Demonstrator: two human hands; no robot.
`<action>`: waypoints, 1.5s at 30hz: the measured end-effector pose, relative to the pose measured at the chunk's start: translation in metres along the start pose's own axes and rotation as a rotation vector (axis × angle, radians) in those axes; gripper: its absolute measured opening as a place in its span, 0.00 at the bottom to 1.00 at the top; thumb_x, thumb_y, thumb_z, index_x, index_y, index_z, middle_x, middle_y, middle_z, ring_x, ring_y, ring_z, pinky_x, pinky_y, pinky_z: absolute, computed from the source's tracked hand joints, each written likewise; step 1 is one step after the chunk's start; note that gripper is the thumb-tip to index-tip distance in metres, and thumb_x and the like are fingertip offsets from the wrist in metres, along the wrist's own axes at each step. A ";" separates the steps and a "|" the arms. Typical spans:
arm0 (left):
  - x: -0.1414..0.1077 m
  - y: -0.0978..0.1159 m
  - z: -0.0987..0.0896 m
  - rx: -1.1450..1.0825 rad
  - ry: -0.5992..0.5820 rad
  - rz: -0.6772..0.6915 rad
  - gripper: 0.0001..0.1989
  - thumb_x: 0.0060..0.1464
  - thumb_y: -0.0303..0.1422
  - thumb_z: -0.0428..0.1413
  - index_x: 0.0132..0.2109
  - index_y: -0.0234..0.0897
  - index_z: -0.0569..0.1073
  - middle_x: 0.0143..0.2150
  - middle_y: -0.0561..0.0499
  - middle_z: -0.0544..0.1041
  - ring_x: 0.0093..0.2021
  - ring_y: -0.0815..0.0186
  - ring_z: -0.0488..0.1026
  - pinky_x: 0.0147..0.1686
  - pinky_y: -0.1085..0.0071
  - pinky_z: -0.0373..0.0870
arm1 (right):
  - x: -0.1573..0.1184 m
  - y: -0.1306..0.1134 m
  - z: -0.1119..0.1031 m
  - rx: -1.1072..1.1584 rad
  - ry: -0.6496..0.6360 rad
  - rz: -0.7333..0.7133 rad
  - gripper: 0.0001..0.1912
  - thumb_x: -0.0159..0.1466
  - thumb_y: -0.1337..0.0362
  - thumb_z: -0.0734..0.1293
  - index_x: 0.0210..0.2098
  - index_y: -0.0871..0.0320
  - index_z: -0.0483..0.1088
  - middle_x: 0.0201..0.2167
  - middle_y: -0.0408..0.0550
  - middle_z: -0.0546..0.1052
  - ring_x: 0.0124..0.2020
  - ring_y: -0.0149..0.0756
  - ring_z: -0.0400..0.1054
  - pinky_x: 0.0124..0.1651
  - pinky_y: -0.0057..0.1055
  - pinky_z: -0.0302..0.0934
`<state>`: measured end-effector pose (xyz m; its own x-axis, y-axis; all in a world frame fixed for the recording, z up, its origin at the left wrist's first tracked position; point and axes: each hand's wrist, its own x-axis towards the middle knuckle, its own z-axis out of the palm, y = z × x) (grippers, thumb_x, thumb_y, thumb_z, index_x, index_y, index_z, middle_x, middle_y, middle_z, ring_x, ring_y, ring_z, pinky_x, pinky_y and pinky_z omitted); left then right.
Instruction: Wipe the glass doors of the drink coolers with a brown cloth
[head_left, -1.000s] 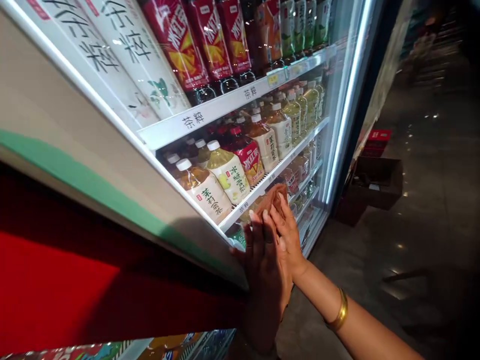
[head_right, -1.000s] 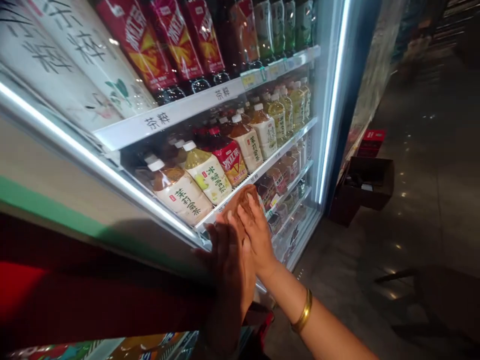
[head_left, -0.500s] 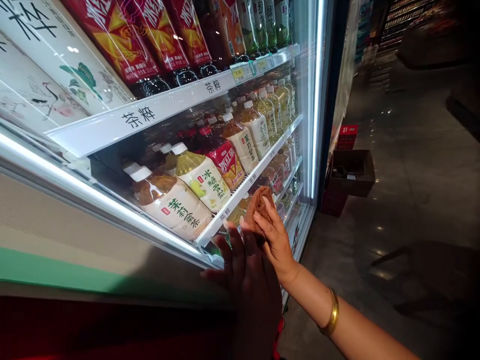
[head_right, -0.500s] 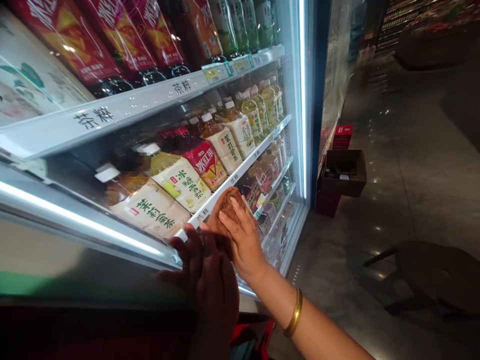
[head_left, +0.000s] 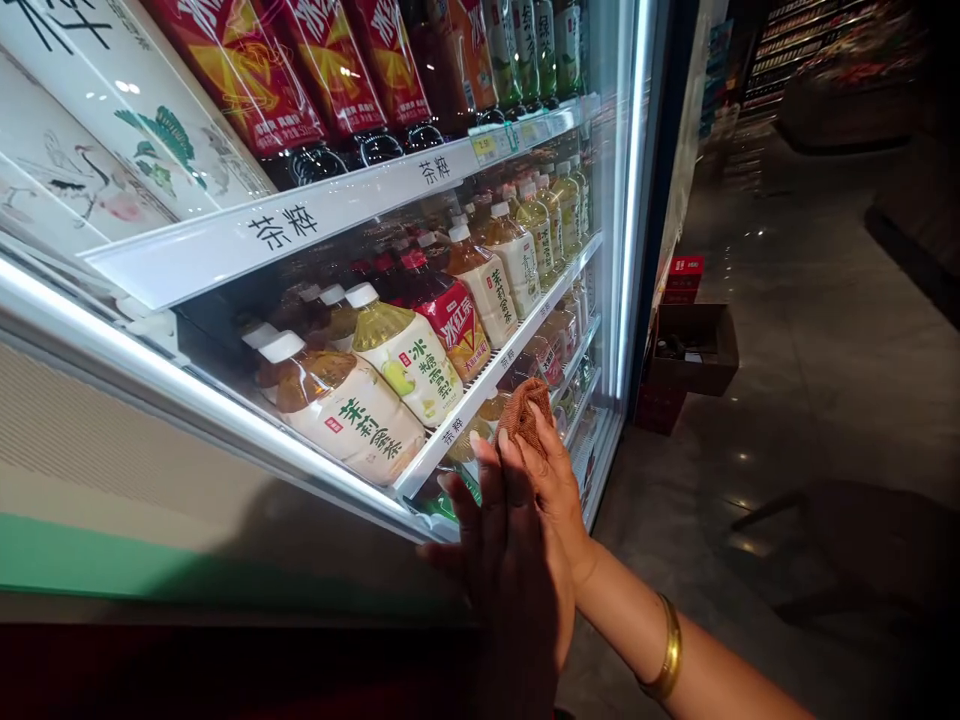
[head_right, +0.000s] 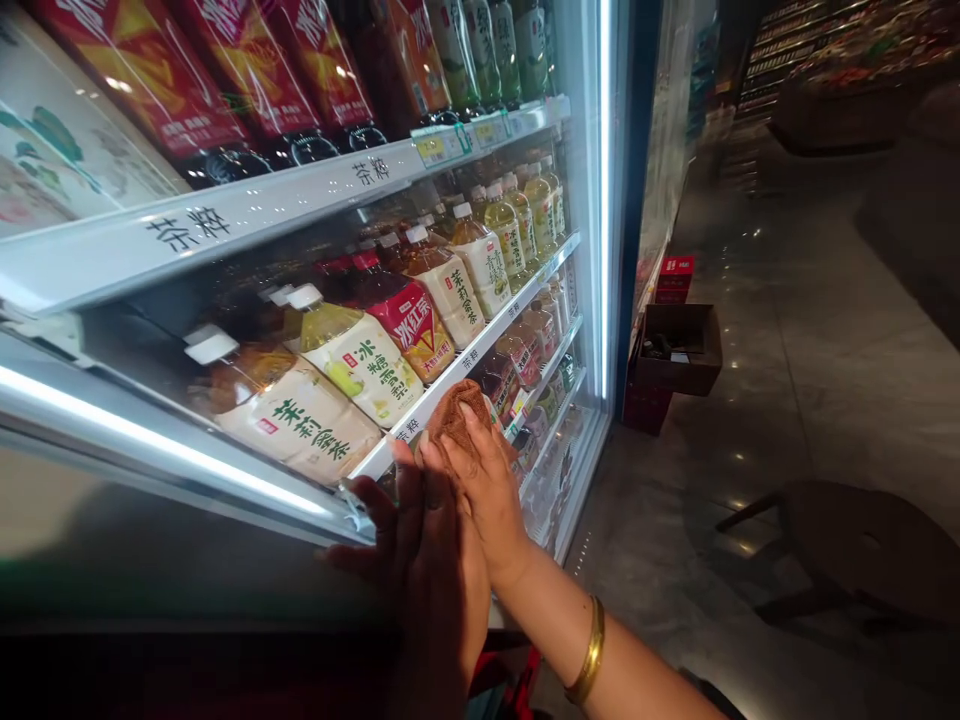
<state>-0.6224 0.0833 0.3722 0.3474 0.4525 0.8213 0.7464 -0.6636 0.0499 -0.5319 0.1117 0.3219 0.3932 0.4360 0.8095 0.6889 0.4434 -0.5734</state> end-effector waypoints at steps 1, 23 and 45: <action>0.001 0.000 0.000 -0.014 -0.008 0.001 0.38 0.69 0.20 0.50 0.79 0.41 0.46 0.79 0.47 0.52 0.81 0.57 0.36 0.79 0.47 0.25 | 0.000 -0.001 0.000 -0.007 -0.002 -0.006 0.41 0.72 0.64 0.67 0.76 0.33 0.47 0.79 0.36 0.50 0.79 0.42 0.49 0.79 0.52 0.54; 0.003 0.004 -0.006 0.091 -0.071 -0.061 0.37 0.69 0.23 0.49 0.79 0.38 0.45 0.76 0.37 0.60 0.79 0.52 0.51 0.78 0.45 0.44 | 0.020 0.012 -0.004 0.021 -0.017 -0.092 0.34 0.74 0.61 0.63 0.76 0.35 0.51 0.79 0.42 0.54 0.78 0.42 0.52 0.78 0.55 0.53; -0.001 0.021 0.038 0.463 0.097 -0.166 0.35 0.70 0.33 0.51 0.79 0.40 0.50 0.78 0.48 0.57 0.82 0.62 0.35 0.79 0.53 0.23 | 0.031 0.088 -0.029 0.231 -0.252 -0.453 0.43 0.69 0.76 0.61 0.78 0.42 0.47 0.73 0.48 0.65 0.79 0.46 0.45 0.79 0.63 0.44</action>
<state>-0.5860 0.0916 0.3507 0.1646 0.4574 0.8739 0.9683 -0.2437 -0.0549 -0.4414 0.1418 0.3004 -0.0877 0.3230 0.9423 0.5930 0.7770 -0.2112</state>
